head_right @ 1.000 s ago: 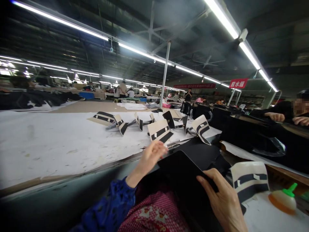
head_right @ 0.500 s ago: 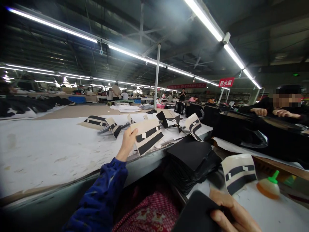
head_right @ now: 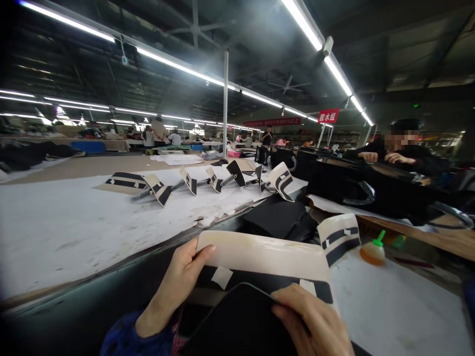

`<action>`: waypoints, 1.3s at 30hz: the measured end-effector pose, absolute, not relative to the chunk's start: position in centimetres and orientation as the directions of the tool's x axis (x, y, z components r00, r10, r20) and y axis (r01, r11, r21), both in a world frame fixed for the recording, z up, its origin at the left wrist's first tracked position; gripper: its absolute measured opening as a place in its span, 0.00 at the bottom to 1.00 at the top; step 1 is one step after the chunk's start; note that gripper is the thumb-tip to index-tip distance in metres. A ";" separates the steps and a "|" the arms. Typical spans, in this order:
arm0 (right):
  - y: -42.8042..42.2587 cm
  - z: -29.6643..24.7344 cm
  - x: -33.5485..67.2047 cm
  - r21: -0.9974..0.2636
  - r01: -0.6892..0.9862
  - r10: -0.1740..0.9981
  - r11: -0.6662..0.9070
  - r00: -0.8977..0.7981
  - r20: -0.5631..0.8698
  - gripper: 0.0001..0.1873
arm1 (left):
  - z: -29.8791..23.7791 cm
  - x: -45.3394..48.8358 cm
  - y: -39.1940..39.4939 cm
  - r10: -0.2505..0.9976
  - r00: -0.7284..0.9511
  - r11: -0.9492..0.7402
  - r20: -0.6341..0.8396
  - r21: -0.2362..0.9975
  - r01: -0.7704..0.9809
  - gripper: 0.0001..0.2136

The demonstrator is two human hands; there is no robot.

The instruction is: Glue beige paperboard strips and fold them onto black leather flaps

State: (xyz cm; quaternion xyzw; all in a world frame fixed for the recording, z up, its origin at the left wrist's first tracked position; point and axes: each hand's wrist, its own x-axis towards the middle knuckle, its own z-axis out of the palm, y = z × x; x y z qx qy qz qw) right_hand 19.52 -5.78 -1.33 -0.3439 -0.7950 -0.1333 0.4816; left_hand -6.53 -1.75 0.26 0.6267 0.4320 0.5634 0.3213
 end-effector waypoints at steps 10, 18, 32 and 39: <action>-5.9 -1.4 16.7 -0.202 0.531 0.418 0.823 -0.327 0.847 0.16 | -0.4 -3.3 -4.2 0.946 0.227 -0.247 0.231 0.968 0.046 0.11; -5.8 -0.3 16.7 -0.147 0.586 0.412 0.797 -0.349 0.842 0.20 | 1.0 -3.5 -5.4 0.914 0.344 -0.239 0.213 0.970 0.035 0.10; -5.8 -0.2 17.2 0.006 0.655 0.377 0.756 -0.443 0.813 0.31 | 1.6 -3.8 -6.5 0.884 0.408 -0.230 0.229 0.972 -0.048 0.13; -6.0 -0.3 17.3 -0.003 0.657 0.386 0.754 -0.439 0.812 0.31 | 1.7 -3.8 -6.8 0.866 0.438 -0.244 0.243 0.968 -0.055 0.14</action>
